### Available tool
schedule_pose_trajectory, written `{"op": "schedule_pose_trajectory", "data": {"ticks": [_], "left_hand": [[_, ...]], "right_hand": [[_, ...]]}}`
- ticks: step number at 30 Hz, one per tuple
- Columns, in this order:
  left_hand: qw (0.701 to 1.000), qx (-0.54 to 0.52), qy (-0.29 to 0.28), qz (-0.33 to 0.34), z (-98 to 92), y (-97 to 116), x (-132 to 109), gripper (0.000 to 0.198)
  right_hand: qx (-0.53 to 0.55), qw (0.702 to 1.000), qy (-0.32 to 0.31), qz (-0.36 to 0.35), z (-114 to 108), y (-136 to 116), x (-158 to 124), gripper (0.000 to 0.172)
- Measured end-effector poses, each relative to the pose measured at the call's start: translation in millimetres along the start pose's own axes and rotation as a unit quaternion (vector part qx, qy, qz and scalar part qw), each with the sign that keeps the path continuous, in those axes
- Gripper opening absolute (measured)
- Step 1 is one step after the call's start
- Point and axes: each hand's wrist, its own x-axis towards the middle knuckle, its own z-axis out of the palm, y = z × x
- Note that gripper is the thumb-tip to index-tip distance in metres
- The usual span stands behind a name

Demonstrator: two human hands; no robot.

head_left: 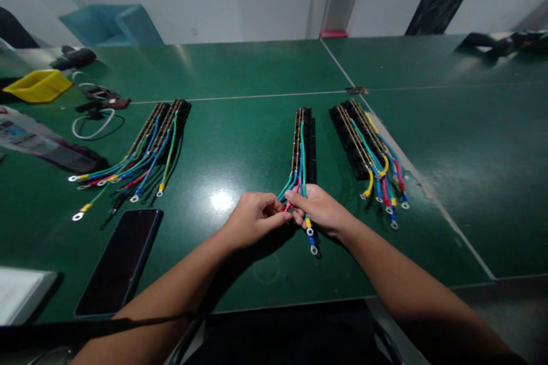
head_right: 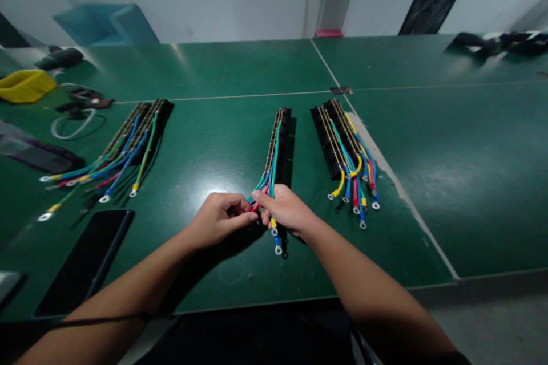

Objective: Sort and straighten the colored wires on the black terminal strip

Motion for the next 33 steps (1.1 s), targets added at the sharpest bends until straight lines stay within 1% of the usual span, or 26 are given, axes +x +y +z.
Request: {"op": "schedule_pose_trajectory", "data": {"ticks": [4,8,11,16,19,23,25,31,33], "left_hand": [[0.999,0.028,0.008,0.022,-0.7,1.9,-0.6,0.028],[0.998,0.043,0.004,0.044,-1.7,3.6,-0.7,0.029],[0.999,0.027,0.004,0.024,-1.5,2.6,-0.5,0.028],[0.999,-0.031,-0.007,-0.019,0.1,-0.3,-0.8,0.028],[1.000,-0.022,-0.003,-0.016,0.2,-0.2,-0.9,0.028],[0.999,0.031,0.010,0.023,-1.1,0.8,-0.7,0.028],[0.999,0.041,0.009,0.034,-1.6,0.9,-0.5,0.028],[1.000,-0.024,-0.011,-0.014,-0.2,-0.6,-0.9,0.026],[1.000,-0.024,-0.011,-0.014,0.1,-0.7,-1.2,0.026]], "right_hand": [[0.009,1.000,-0.002,-0.002,0.4,-0.3,-0.4,0.031],[0.012,1.000,-0.008,0.002,0.6,-0.3,-0.4,0.031],[0.007,1.000,-0.003,0.002,1.2,-1.2,-0.7,0.030],[-0.001,1.000,0.012,0.007,1.9,-2.5,-1.4,0.028],[-0.001,1.000,0.011,0.007,1.5,-2.1,-1.3,0.028],[-0.002,1.000,0.000,-0.001,1.6,-1.4,-1.1,0.029],[0.000,1.000,-0.002,-0.002,1.9,-1.4,-1.2,0.030],[0.003,1.000,0.004,0.001,1.5,-0.2,-1.1,0.028],[0.003,1.000,0.004,0.000,1.1,0.5,-0.8,0.028]]}}
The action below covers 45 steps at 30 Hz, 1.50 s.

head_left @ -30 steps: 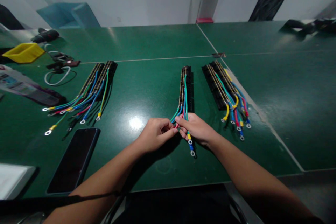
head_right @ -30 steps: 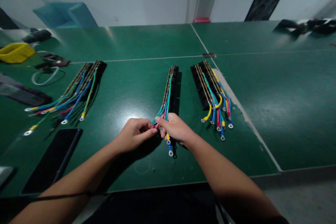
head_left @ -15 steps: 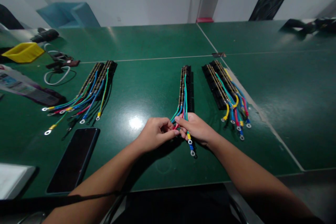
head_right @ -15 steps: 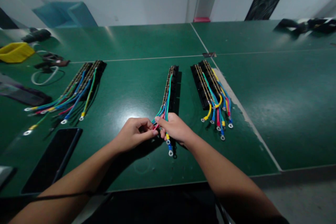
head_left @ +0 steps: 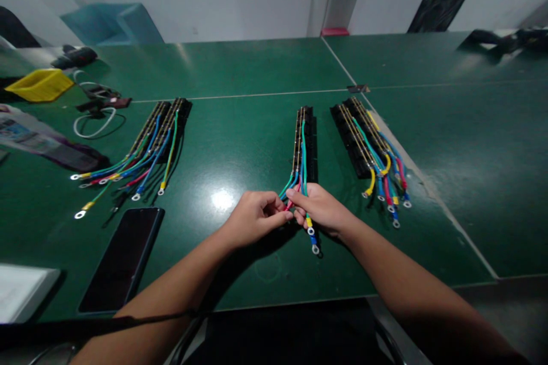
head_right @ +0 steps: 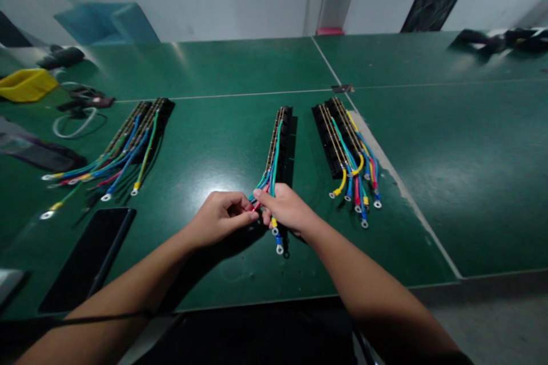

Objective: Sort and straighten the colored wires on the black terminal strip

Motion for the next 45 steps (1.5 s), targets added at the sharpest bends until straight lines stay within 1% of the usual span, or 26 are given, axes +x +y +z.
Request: {"op": "schedule_pose_trajectory", "data": {"ticks": [5,7,9,12,14,16,19,22,24,28,30,33,38,40,45], "left_hand": [[0.996,0.067,0.017,0.056,-1.3,1.8,-0.3,0.027],[0.995,0.073,0.016,0.064,-1.9,2.7,-0.2,0.027],[0.997,0.056,0.012,0.045,-1.8,3.2,0.0,0.026],[1.000,0.003,-0.004,0.003,-0.8,3.4,0.0,0.028],[1.000,-0.020,-0.013,-0.010,-0.3,3.3,-0.1,0.029],[1.000,-0.008,-0.007,-0.002,-0.6,3.1,-0.2,0.029],[0.998,0.042,0.007,0.036,-2.1,2.9,-0.1,0.028],[0.997,0.059,0.002,0.055,-3.2,2.6,0.0,0.029],[0.998,0.043,-0.001,0.042,-2.9,2.2,-0.2,0.028],[1.000,-0.020,-0.016,-0.005,-1.6,2.1,-0.7,0.028],[0.999,-0.038,-0.022,-0.014,-1.3,2.3,-0.7,0.028],[1.000,-0.022,-0.016,-0.007,-1.6,2.3,-0.3,0.029],[0.998,0.039,-0.010,0.042,-3.6,2.9,0.6,0.031],[0.999,0.032,-0.015,0.034,-4.1,3.3,0.6,0.032],[0.999,-0.040,-0.022,-0.013,-2.9,2.5,0.4,0.029]], "right_hand": [[0.000,1.000,-0.012,-0.009,0.4,-0.9,-0.2,0.029],[0.000,1.000,-0.013,-0.009,0.8,-1.6,-0.5,0.029],[-0.002,1.000,-0.009,-0.008,0.9,-1.8,-0.7,0.029],[-0.006,1.000,0.002,0.002,0.8,-1.8,-1.0,0.028],[-0.006,1.000,0.005,0.007,0.8,-2.0,-1.3,0.028],[-0.005,1.000,0.004,0.006,1.1,-2.6,-1.7,0.029],[0.000,1.000,-0.002,0.001,1.8,-3.5,-2.3,0.030],[0.001,1.000,-0.008,0.004,2.4,-4.4,-2.7,0.029],[-0.004,1.000,-0.008,0.008,2.5,-4.8,-2.9,0.029],[-0.014,1.000,-0.002,0.010,2.0,-4.8,-3.1,0.029],[-0.013,1.000,-0.001,0.010,1.6,-4.2,-3.1,0.029],[-0.009,1.000,-0.004,0.005,1.1,-2.8,-2.7,0.029],[-0.003,1.000,-0.014,-0.004,1.0,-0.9,-2.1,0.030],[0.000,1.000,-0.012,-0.002,1.3,-1.1,-2.2,0.030],[0.000,1.000,0.000,0.009,2.3,-3.9,-3.5,0.029]]}}
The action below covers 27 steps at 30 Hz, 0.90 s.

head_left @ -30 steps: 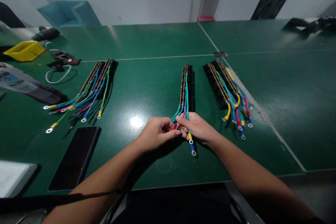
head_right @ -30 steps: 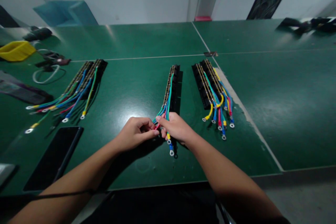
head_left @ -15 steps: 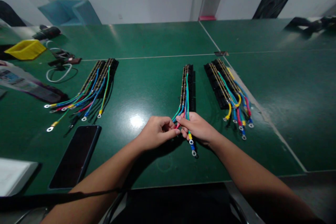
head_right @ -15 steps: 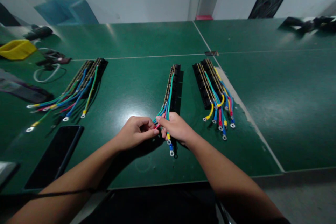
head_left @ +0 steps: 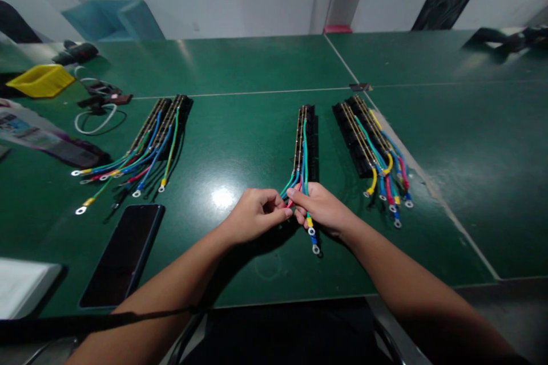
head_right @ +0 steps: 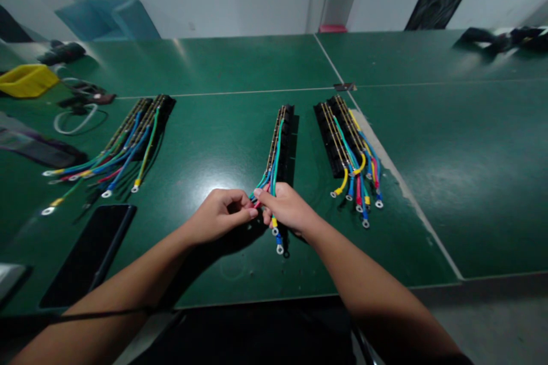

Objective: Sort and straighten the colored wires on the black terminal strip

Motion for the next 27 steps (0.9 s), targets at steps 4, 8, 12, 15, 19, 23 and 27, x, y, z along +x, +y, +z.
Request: {"op": "schedule_pose_trajectory", "data": {"ticks": [4,8,12,15,19,23,27], "left_hand": [[1.000,-0.009,0.004,-0.009,1.1,-0.9,0.0,0.030],[0.999,0.033,0.012,0.009,1.2,-0.8,0.3,0.030],[0.996,0.081,0.016,0.046,0.7,-0.9,0.4,0.031],[0.998,0.053,0.012,0.028,0.6,-1.5,0.2,0.031],[1.000,0.004,-0.013,0.001,0.5,-1.1,-0.2,0.030],[1.000,0.013,-0.024,0.011,0.0,1.2,-0.3,0.034],[1.000,0.007,-0.025,0.007,-0.5,1.3,0.0,0.037]], "right_hand": [[-0.007,1.000,0.003,0.005,-0.2,-0.4,-0.1,0.029],[-0.016,1.000,-0.004,-0.007,-0.4,0.7,0.8,0.030],[-0.021,1.000,-0.003,-0.011,-0.7,1.4,1.3,0.030],[-0.023,1.000,-0.006,-0.013,-1.3,1.8,1.2,0.031],[-0.020,1.000,-0.005,-0.009,-1.4,2.2,0.8,0.033],[-0.008,1.000,0.003,-0.001,-1.2,2.5,0.4,0.031],[-0.010,1.000,-0.002,-0.012,-1.0,2.7,0.2,0.030]]}}
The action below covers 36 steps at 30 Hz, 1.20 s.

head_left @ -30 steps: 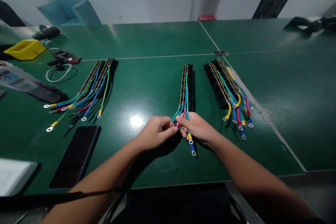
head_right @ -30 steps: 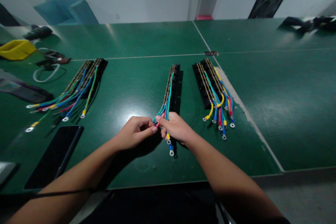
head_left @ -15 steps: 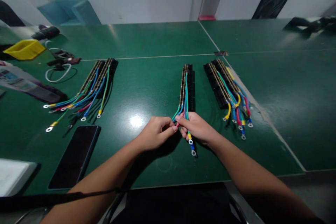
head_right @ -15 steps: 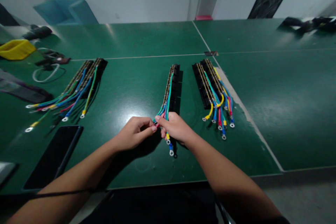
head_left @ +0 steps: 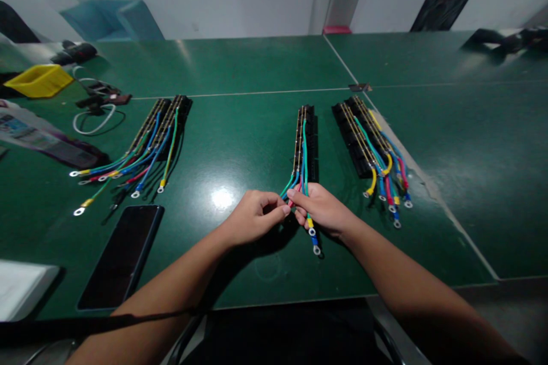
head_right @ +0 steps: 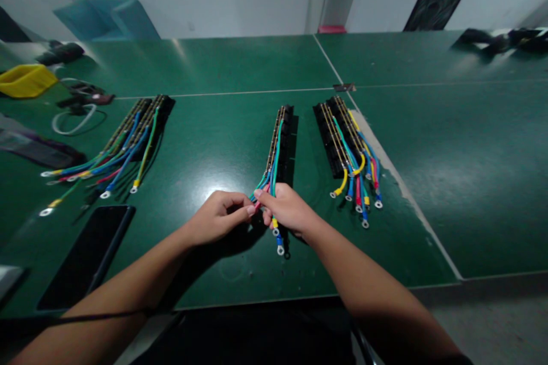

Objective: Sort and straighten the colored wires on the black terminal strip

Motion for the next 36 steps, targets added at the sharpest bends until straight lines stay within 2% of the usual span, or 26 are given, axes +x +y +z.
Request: {"op": "schedule_pose_trajectory", "data": {"ticks": [8,12,17,22,30,36], "left_hand": [[0.999,0.029,0.034,0.001,5.1,-6.2,2.1,0.025],[0.998,0.044,0.040,0.006,5.8,-4.5,1.9,0.025],[0.999,0.036,0.024,-0.003,3.0,-4.0,1.4,0.031],[0.999,0.023,0.036,-0.014,3.5,-5.8,2.0,0.026],[0.996,0.068,0.062,0.004,5.7,-4.0,1.5,0.022],[0.996,0.075,0.054,0.016,3.9,-2.5,1.0,0.027]], "right_hand": [[-0.029,0.999,0.035,-0.010,3.0,2.4,1.1,0.027],[-0.031,0.999,0.042,-0.015,3.4,3.8,1.8,0.027],[-0.011,1.000,0.023,-0.001,1.3,2.3,0.8,0.028],[0.013,1.000,0.004,0.003,-0.2,0.1,0.0,0.023],[-0.005,1.000,0.015,-0.017,0.6,4.0,2.1,0.021],[-0.012,1.000,0.017,-0.012,0.7,3.6,1.3,0.020]]}}
